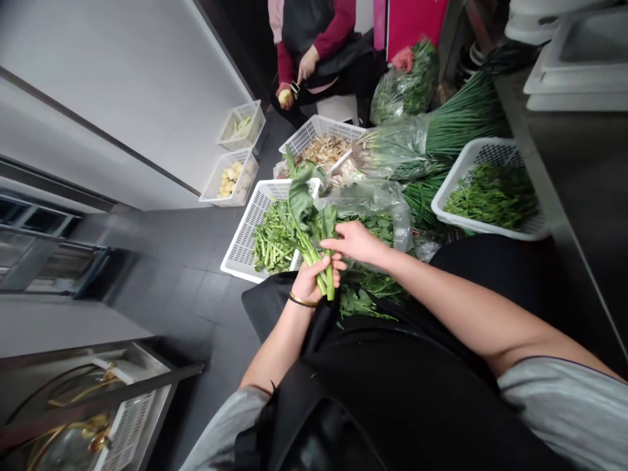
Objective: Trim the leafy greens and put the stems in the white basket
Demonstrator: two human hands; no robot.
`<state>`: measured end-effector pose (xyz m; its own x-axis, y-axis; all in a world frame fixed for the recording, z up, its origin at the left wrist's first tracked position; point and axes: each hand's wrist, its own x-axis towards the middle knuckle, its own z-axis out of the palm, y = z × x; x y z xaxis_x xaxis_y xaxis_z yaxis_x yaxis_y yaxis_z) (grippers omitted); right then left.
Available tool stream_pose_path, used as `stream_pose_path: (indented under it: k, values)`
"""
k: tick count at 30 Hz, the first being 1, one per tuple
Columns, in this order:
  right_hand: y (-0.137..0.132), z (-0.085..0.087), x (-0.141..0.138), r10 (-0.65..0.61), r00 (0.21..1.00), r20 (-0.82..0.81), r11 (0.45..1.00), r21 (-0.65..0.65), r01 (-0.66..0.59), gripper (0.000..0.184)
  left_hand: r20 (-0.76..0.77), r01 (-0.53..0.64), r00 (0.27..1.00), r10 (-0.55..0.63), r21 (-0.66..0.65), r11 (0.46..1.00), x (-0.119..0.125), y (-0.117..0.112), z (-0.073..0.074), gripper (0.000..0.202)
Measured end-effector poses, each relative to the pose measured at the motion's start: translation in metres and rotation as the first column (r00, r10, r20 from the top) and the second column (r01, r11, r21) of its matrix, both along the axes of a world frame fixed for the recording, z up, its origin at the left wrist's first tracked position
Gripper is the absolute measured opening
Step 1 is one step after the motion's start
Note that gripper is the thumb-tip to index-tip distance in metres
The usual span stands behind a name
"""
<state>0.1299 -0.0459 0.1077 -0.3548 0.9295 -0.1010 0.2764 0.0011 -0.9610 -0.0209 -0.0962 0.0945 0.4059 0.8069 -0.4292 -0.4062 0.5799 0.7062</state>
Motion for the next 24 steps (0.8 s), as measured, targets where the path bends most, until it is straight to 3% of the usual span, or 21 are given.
stream_pose_path:
  k: [3, 5, 7, 10, 12, 13, 14, 15, 18, 19, 21, 24]
  values:
    - [-0.006, -0.007, 0.010, -0.192, 0.981, -0.024, 0.981, -0.002, 0.192, 0.042, -0.007, -0.105, 0.994, 0.105, 0.006, 0.994, 0.000, -0.001, 0.000, 0.043]
    - [-0.006, -0.009, 0.018, -0.202, 0.974, -0.105, 0.979, -0.058, 0.197, 0.045, -0.022, -0.085, 0.996, 0.085, 0.000, 0.996, 0.000, -0.004, 0.000, 0.046]
    - [-0.006, -0.011, 0.021, -0.209, 0.975, -0.080, 0.978, -0.009, 0.209, 0.047, -0.042, -0.100, 0.994, 0.100, 0.011, 0.995, 0.004, -0.008, 0.001, 0.043]
    - [-0.019, -0.016, 0.017, -0.279, 0.939, 0.200, 0.910, 0.366, 0.192, 0.038, -0.020, -0.234, 0.972, 0.235, 0.030, 0.972, 0.012, -0.010, 0.001, 0.036]
    - [-0.037, -0.022, 0.015, -0.262, 0.897, 0.357, 0.809, 0.588, 0.003, 0.032, -0.005, -0.326, 0.945, 0.326, 0.036, 0.945, 0.014, -0.007, 0.000, 0.035]
    - [-0.046, -0.024, 0.016, -0.203, 0.891, 0.406, 0.773, 0.625, -0.108, 0.032, -0.018, -0.363, 0.931, 0.364, 0.048, 0.931, 0.014, -0.006, -0.001, 0.036]
    - [-0.053, -0.025, 0.018, -0.135, 0.892, 0.431, 0.761, 0.622, -0.185, 0.032, -0.045, -0.394, 0.917, 0.397, 0.070, 0.917, 0.014, -0.004, -0.002, 0.037]
    - [-0.057, -0.025, 0.023, -0.085, 0.899, 0.430, 0.783, 0.586, -0.206, 0.034, -0.083, -0.413, 0.903, 0.421, 0.099, 0.905, 0.013, -0.003, -0.004, 0.038]
    - [-0.045, -0.015, 0.038, -0.078, 0.935, 0.345, 0.947, 0.320, -0.039, 0.044, -0.230, -0.409, 0.859, 0.458, 0.233, 0.882, 0.013, -0.007, -0.010, 0.038]
    - [-0.035, -0.011, 0.042, -0.094, 0.948, 0.305, 0.978, 0.207, 0.030, 0.048, -0.280, -0.391, 0.839, 0.466, 0.285, 0.875, 0.014, -0.009, -0.012, 0.036]
    - [-0.013, -0.003, 0.041, -0.117, 0.972, 0.203, 0.993, 0.035, 0.112, 0.051, -0.372, -0.341, 0.799, 0.472, 0.364, 0.866, 0.017, -0.014, -0.015, 0.028]
    - [0.004, 0.000, 0.024, -0.193, 0.981, 0.014, 0.980, -0.052, 0.193, 0.049, -0.404, -0.325, 0.783, 0.473, 0.383, 0.865, 0.021, -0.019, -0.014, 0.024]
